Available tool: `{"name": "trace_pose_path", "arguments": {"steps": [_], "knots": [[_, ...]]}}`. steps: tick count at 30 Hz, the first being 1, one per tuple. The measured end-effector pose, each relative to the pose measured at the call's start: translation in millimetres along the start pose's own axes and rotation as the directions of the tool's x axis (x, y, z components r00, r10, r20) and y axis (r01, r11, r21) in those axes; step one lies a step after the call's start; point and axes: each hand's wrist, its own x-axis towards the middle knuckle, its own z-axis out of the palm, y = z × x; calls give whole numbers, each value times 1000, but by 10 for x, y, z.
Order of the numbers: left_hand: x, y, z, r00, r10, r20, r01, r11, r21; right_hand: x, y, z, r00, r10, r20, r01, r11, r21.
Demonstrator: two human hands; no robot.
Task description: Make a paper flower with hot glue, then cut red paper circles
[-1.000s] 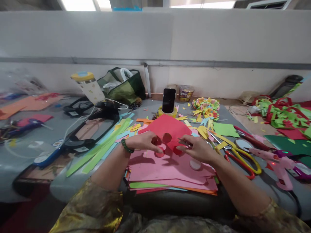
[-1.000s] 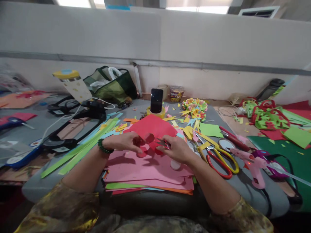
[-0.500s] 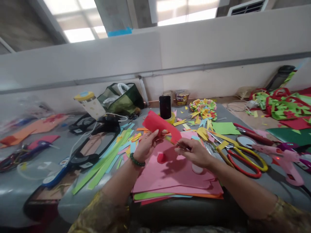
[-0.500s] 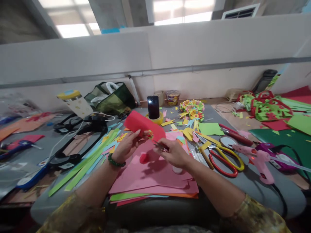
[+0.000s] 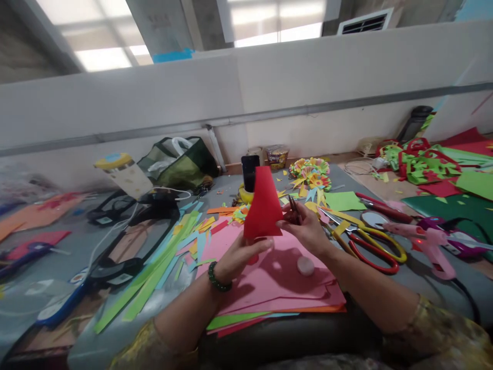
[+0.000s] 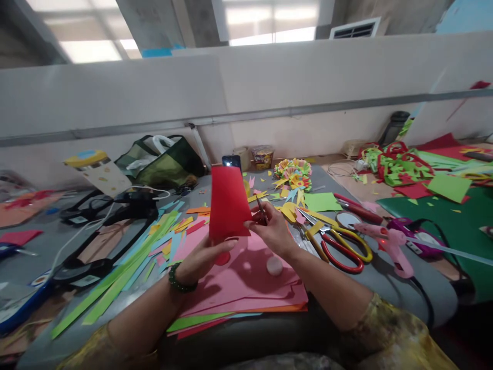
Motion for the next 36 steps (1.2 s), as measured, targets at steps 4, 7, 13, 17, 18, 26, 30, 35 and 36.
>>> {"name": "trace_pose_path", "arguments": {"steps": [4,7,13,17,18,26,30,35,36], "knots": [[64,56,-30,998,-15,-54,4,978,-210,1,-49,-81,989,-2,149,18,994,-106],[105,8,-73,993,-73,-94,55,981,-188,-9,-68,-91,981,-21,195,56,983,-177],[130,36,-35,951,-174,-256,102,957,-271,-25,-144,-117,996,-83,-14,80,982,-172],[122,138,40,936,-176,-304,51,924,-380,-73,-169,-88,996,30,85,-22,996,-92],[115,147,52,937,-173,-305,40,917,-397,-90,-164,-64,991,61,121,-50,995,-91],[55,82,77,951,-102,-292,-6,938,-347,-172,-78,122,909,243,338,-226,970,-89],[35,55,74,948,-116,-298,19,951,-309,-189,-87,123,902,258,347,-254,965,-58],[18,-61,-4,933,-97,-347,38,984,-172,-206,-132,114,895,220,388,-220,974,-47],[17,-84,-17,935,-101,-341,51,987,-152,-207,-137,115,895,214,390,-212,976,-48]]}}
